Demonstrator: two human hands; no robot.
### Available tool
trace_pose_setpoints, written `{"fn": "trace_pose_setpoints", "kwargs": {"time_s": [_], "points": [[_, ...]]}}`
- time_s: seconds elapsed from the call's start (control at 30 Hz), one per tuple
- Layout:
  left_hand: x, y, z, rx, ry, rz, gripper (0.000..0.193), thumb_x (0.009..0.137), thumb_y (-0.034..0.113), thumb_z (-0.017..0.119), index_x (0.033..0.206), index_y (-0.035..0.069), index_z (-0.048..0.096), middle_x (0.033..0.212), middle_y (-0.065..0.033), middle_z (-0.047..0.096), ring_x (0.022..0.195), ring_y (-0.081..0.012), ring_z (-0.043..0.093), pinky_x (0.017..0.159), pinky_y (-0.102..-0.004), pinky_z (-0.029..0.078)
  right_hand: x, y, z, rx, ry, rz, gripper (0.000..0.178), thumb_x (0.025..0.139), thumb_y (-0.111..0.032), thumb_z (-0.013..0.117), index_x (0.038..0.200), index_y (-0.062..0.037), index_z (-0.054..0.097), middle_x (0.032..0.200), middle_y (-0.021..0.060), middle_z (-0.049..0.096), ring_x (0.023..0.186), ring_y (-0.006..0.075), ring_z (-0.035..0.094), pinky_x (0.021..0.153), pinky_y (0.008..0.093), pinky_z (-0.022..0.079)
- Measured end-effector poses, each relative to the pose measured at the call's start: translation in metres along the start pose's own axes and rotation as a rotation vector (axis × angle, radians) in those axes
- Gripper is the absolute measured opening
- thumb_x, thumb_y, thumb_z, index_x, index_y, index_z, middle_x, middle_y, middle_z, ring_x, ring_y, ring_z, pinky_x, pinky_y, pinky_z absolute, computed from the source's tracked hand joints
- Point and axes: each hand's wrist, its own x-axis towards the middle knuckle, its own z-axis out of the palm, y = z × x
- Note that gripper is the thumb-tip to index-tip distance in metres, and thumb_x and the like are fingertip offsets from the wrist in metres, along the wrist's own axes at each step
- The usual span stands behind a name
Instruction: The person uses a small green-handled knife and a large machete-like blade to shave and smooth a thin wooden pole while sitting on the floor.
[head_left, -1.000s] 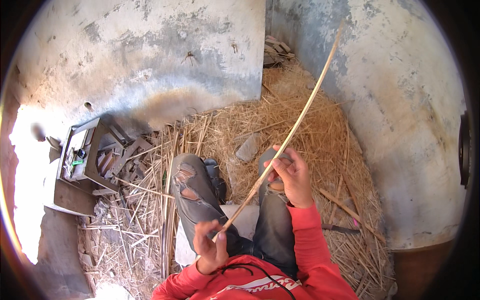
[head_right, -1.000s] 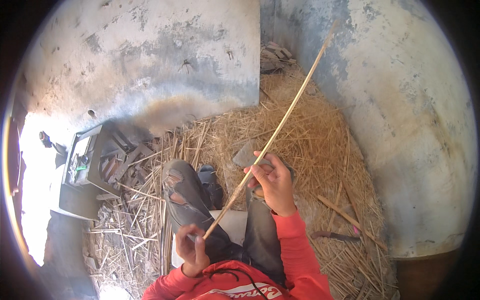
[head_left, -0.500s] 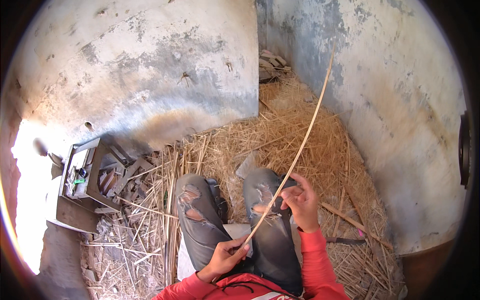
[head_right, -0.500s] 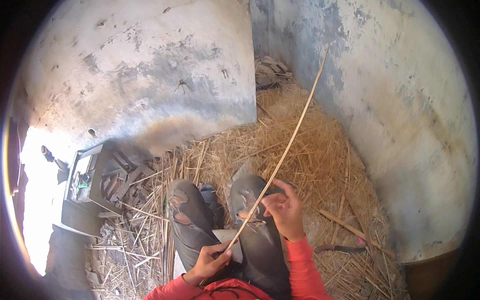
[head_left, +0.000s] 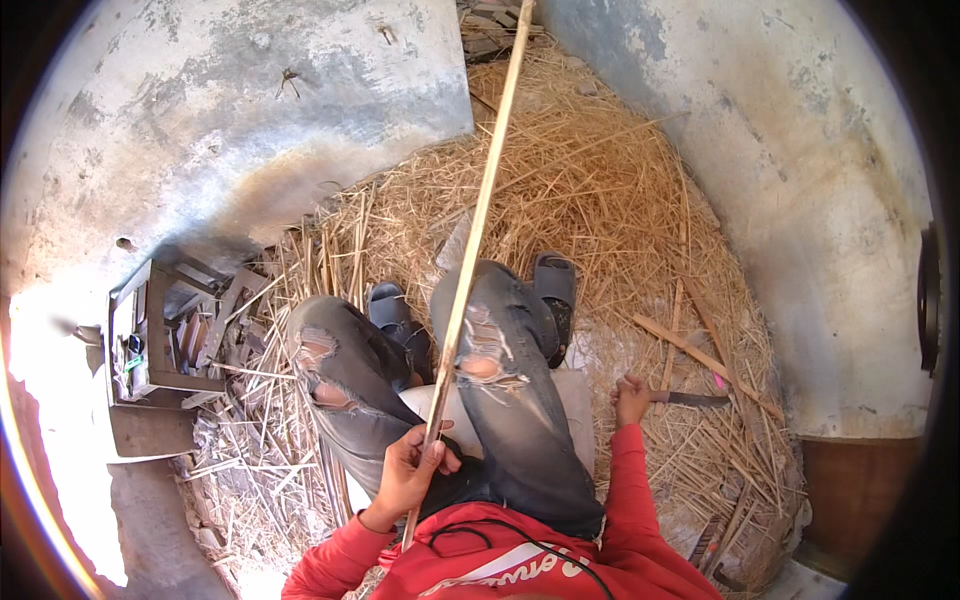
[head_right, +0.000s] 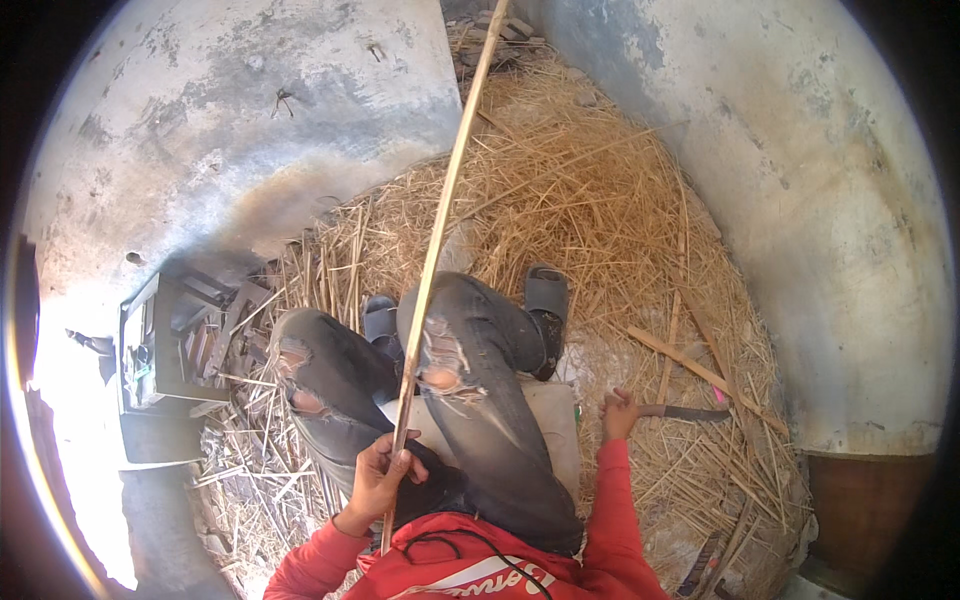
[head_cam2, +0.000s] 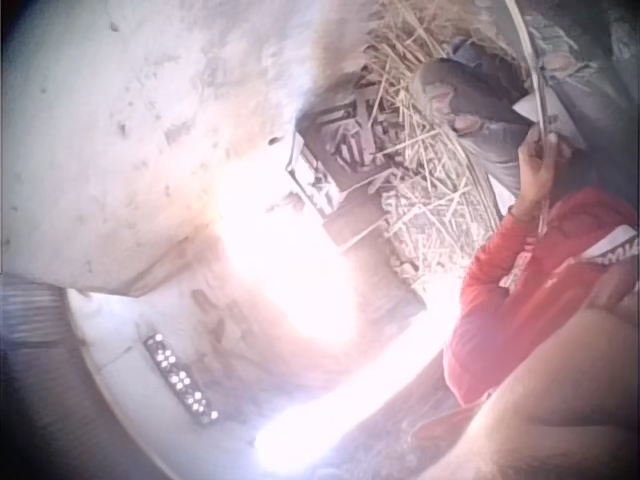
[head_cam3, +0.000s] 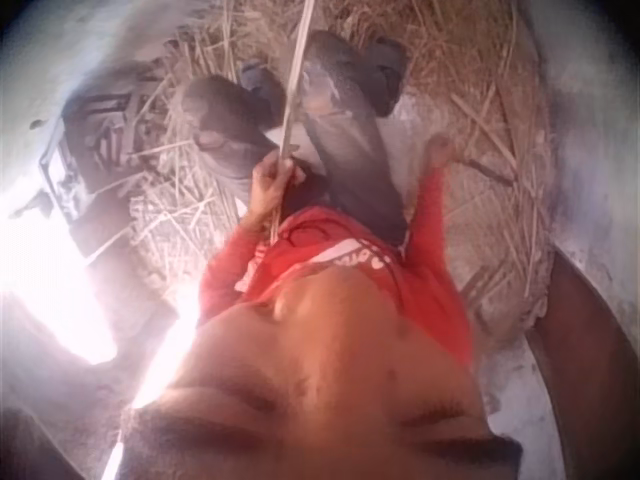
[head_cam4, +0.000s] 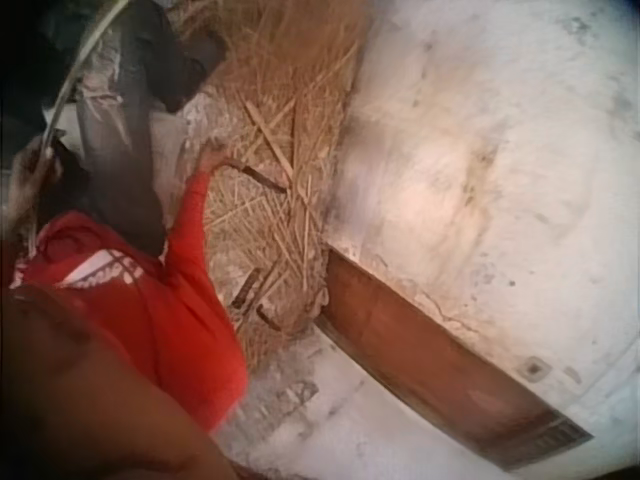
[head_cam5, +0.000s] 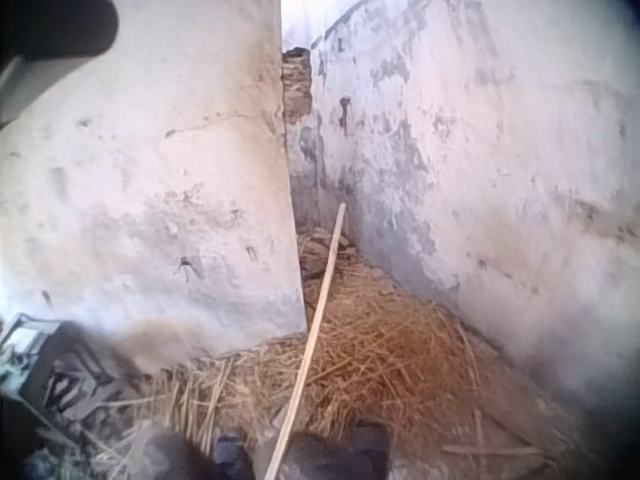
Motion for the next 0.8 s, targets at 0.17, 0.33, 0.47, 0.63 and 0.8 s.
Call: {"fn": "trace_pose_setpoints", "kwargs": {"time_s": [0.17,0.33,0.47,0.63,0.8], "points": [[0.006,0.025,0.005,0.117,-0.009,-0.008,0.037,0.111,0.018,0.046,0.143,-0.002,0.046,0.105,-0.0085,0.069,0.087,-0.0092,0.063,0.071,-0.0217,0.052,0.02,0.085,0.001,-0.247,0.081,-0.097,0.033,0.082,-0.012,0.077,0.111,-0.0012,0.066,0.091,0.0102,0.071,0.072,0.0196,0.068,0.066,0.0306,0.054],[0.012,0.031,0.023,0.253,0.066,0.038,0.039,0.113,0.019,0.041,0.147,0.0,0.043,0.098,-0.0068,0.068,0.073,-0.0068,0.057,0.06,-0.0209,0.045,0.022,0.13,0.012,-0.867,0.033,-0.186,0.038,0.08,-0.024,0.08,0.109,-0.0011,0.068,0.098,0.0229,0.072,0.09,0.0408,0.069,0.084,0.047,0.054],[0.016,0.027,0.021,0.189,0.02,0.053,0.042,0.114,0.026,0.037,0.147,0.0,0.043,0.096,-0.0063,0.068,0.07,-0.0064,0.054,0.059,-0.0196,0.042,0.029,0.157,0.0,-0.881,-0.14,-0.143,0.04,0.083,-0.031,0.08,0.11,-0.0043,0.068,0.102,0.0264,0.069,0.096,0.0465,0.067,0.088,0.0529,0.052],[0.021,0.028,0.024,0.24,0.035,0.099,0.042,0.114,0.026,0.036,0.147,0.001,0.043,0.095,-0.006,0.068,0.07,-0.006,0.053,0.06,-0.0189,0.041,-0.005,0.116,0.026,-0.94,-0.09,-0.142,0.035,0.088,-0.031,0.076,0.109,-0.0046,0.066,0.108,0.0273,0.062,0.098,0.0487,0.065,0.085,0.0544,0.053],[0.025,0.047,0.021,0.19,0.062,0.056,0.037,0.113,0.021,0.039,0.143,0.001,0.046,0.082,-0.002,0.06,0.063,-0.0044,0.046,0.056,-0.0196,0.037,0.002,0.108,0.028,-1.095,-0.184,-0.102,0.036,0.094,-0.033,0.066,0.114,-0.0036,0.062,0.108,0.028,0.061,0.1,0.0501,0.065,0.085,0.0561,0.052]]}}
